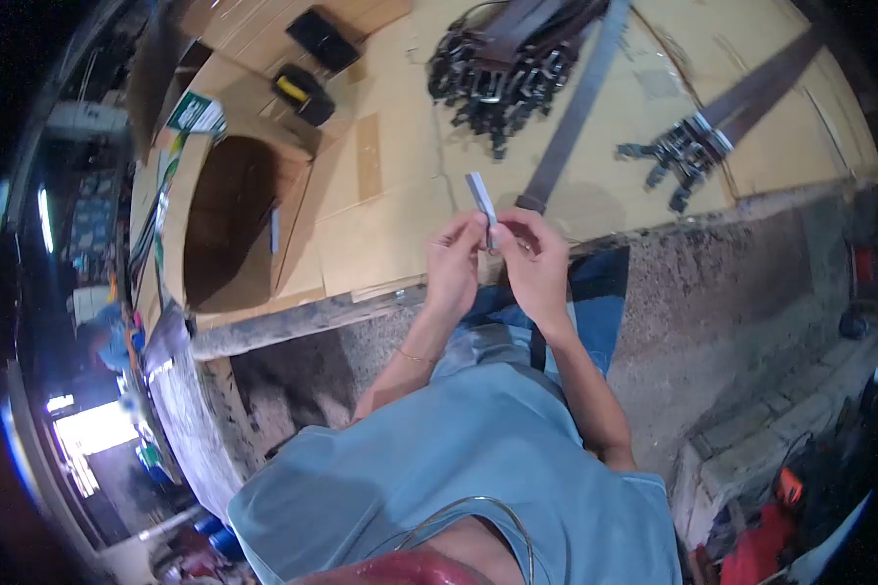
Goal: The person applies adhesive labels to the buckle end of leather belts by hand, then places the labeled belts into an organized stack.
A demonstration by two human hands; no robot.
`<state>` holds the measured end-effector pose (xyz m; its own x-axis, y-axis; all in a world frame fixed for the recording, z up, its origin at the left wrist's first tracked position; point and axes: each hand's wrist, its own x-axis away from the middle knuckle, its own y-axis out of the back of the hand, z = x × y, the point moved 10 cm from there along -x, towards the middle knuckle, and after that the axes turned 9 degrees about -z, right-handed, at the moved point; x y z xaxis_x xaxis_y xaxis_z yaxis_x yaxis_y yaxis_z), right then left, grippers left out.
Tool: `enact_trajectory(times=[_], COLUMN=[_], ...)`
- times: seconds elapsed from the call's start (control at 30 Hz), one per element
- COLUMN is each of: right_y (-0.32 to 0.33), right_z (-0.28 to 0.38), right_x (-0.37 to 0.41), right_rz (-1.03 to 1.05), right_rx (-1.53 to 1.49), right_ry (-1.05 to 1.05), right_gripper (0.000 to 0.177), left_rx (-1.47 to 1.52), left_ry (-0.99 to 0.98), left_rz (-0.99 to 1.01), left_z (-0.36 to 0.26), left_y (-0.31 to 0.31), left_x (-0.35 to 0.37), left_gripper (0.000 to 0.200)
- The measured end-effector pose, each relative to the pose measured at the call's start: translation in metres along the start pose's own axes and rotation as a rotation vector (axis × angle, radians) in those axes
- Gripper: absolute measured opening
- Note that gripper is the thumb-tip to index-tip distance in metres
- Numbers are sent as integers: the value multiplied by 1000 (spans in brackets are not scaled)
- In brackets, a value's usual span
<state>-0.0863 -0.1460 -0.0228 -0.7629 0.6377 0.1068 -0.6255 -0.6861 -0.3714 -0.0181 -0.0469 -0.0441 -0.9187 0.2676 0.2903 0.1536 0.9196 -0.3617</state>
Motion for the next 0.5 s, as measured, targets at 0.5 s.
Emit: enact_trajectory(times=[0.5], right_y=[116], right_z=[-33], right_x=[-48], right_rz=[-376], right_rx=[-44], right_ry=[-114], right_gripper=[19], left_rx=[-1024], left_ry=[-250], left_rz=[411], left_z=[27], left_y=[-83], left_x=[-34], left_gripper=[43])
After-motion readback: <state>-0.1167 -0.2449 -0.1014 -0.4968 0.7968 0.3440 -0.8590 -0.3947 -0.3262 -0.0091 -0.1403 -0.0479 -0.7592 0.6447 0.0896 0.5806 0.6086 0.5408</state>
